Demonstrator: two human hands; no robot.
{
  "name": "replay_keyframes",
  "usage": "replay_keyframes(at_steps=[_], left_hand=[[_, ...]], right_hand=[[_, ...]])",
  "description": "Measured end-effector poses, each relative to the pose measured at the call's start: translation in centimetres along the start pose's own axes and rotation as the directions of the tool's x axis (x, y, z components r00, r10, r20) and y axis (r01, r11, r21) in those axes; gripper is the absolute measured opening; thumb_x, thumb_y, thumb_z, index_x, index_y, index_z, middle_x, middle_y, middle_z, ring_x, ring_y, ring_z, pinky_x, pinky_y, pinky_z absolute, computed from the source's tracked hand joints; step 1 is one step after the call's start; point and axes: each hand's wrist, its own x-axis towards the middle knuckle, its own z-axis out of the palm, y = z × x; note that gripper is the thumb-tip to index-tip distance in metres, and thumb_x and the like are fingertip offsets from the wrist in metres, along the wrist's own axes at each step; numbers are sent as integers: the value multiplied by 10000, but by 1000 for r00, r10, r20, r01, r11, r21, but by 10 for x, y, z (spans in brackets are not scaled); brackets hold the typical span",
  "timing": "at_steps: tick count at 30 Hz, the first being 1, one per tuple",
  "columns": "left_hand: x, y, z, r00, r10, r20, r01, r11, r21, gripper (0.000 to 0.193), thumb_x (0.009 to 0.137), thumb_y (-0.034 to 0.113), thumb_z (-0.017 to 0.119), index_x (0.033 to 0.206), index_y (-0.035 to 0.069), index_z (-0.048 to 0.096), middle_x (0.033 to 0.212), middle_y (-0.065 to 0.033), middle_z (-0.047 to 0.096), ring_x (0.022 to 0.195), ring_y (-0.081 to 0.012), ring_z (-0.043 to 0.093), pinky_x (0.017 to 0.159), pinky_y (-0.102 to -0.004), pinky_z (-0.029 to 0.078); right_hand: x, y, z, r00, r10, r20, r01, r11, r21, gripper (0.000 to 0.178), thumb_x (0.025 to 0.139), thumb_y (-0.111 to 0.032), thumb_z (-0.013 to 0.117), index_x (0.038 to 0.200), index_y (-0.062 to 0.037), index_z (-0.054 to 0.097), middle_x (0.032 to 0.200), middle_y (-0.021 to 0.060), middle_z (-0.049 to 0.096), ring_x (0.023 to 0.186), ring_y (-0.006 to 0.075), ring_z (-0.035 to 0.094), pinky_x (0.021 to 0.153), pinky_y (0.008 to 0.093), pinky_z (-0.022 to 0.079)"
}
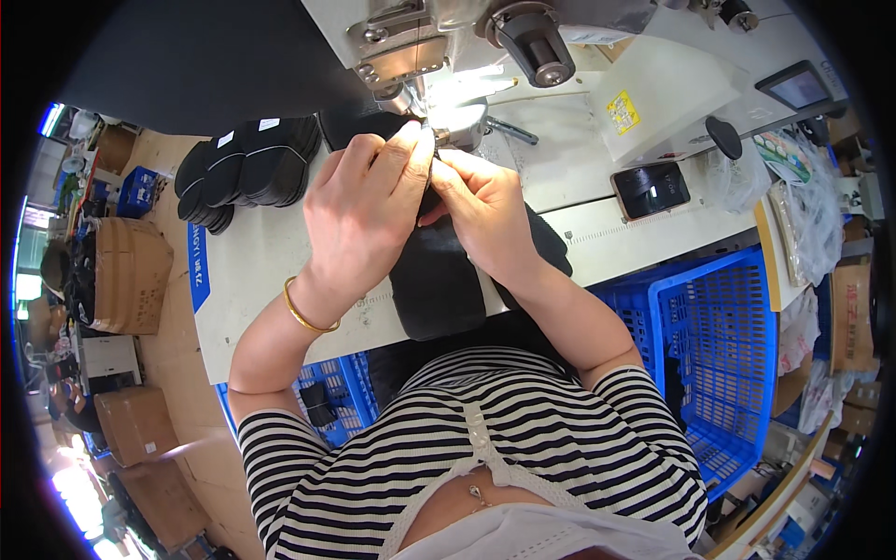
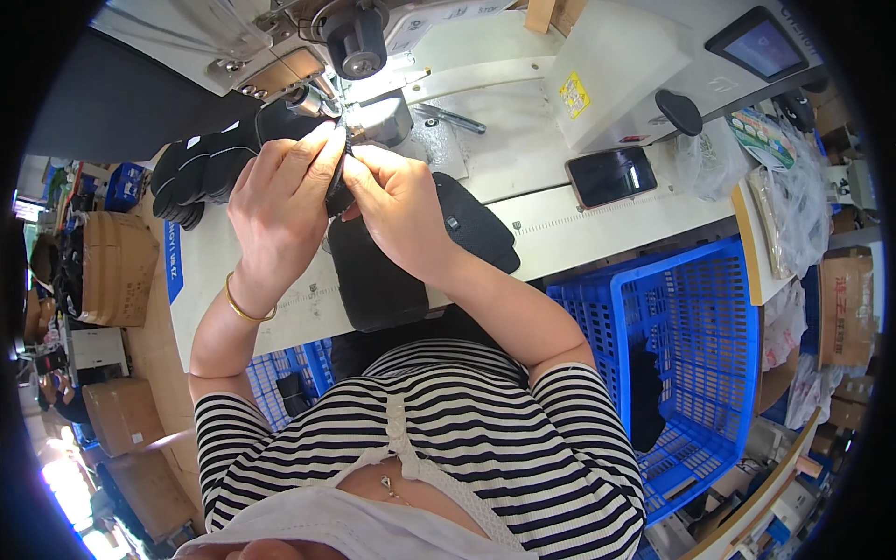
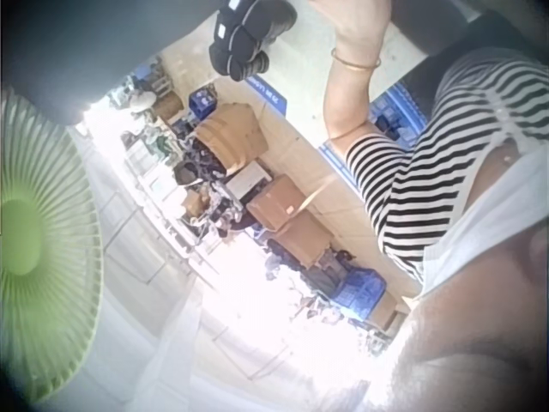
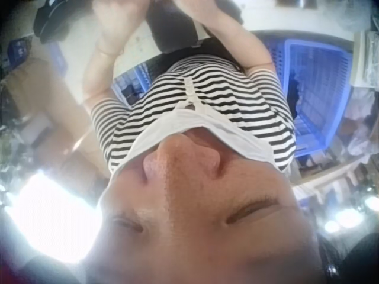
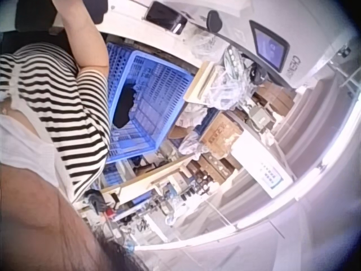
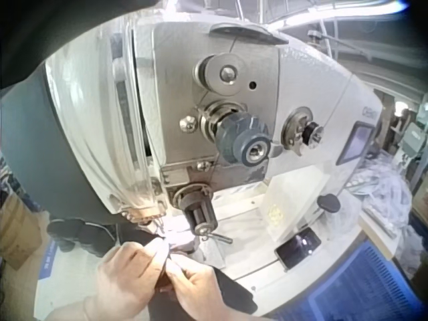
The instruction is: The person sews fabric shoe pieces together using a sewing machine, stacks the stitched pieces and places them into a blue plastic crate, then sews additional fabric shoe pieces on the machine.
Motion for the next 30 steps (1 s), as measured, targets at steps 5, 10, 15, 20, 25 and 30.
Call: replay_keyframes(at_steps=[5, 10, 15, 20, 25, 30], left_hand=[[-2, -2, -1, 1000, -4, -24, 3, 998, -56, 414, 583, 91, 644, 983, -10, 686, 998, -51, 664, 814, -187, 602, 636, -297, 516], [-12, -6, -12, 985, -169, -44, 156, 965, -210, 403, 688, 147, 735, 1050, -22, 677, 1031, -104, 654, 914, -199, 607, 772, -303, 507], [-37, -26, 11, 269, -881, 389, 565, -183, -804, 412, 873, 192, 689, 1180, -63, 584, 966, -66, 629, 950, -159, 599, 804, -274, 480], [9, -77, 52, 222, -713, 665, 647, -402, -648, 132, 870, 118, 654, 876, -13, 638, 820, -14, 621, 720, -102, 589, 583, -272, 473], [16, -88, 60, 685, -477, 551, 410, 877, 250, 215, 848, 172, 675, 959, -7, 634, 879, -145, 648, 815, -263, 642, 705, -365, 515], [-115, 20, 28, 614, -585, 530, 688, 726, 4, 584, 732, 417, 807, 1008, -29, 552, 1029, -179, 539, 985, -347, 529, 888, -468, 422]], right_hand=[[-2, -4, 2, 999, -47, -5, 46, 995, -83, 215, 969, -133, 530, 895, 39, 636, 693, 30, 584, 633, 43, 534, 562, 247, 537], [-9, -3, -24, 998, -57, 33, 60, 991, -119, 208, 958, -153, 543, 910, 21, 645, 738, 70, 605, 682, 112, 584, 638, 304, 526], [-49, 24, -105, 978, -207, 22, 85, 301, -950, 597, 682, -290, 819, 1159, -11, 593, 1075, 112, 539, 1044, 299, 511, 891, 412, 407], [-68, 45, -108, 998, -62, 23, 38, 248, -968, 623, 660, -294, 833, 1147, -4, 574, 1065, 121, 538, 1033, 304, 516, 876, 412, 394], [-70, 54, -97, 986, -163, -37, 22, 346, -938, 594, 667, -219, 832, 1140, -16, 536, 1089, 122, 538, 1036, 304, 529, 879, 410, 407], [-77, 65, -97, 930, -368, -6, 147, 386, -911, 508, 714, -80, 780, 1139, -32, 506, 1174, 136, 522, 1079, 324, 511, 899, 417, 390]])
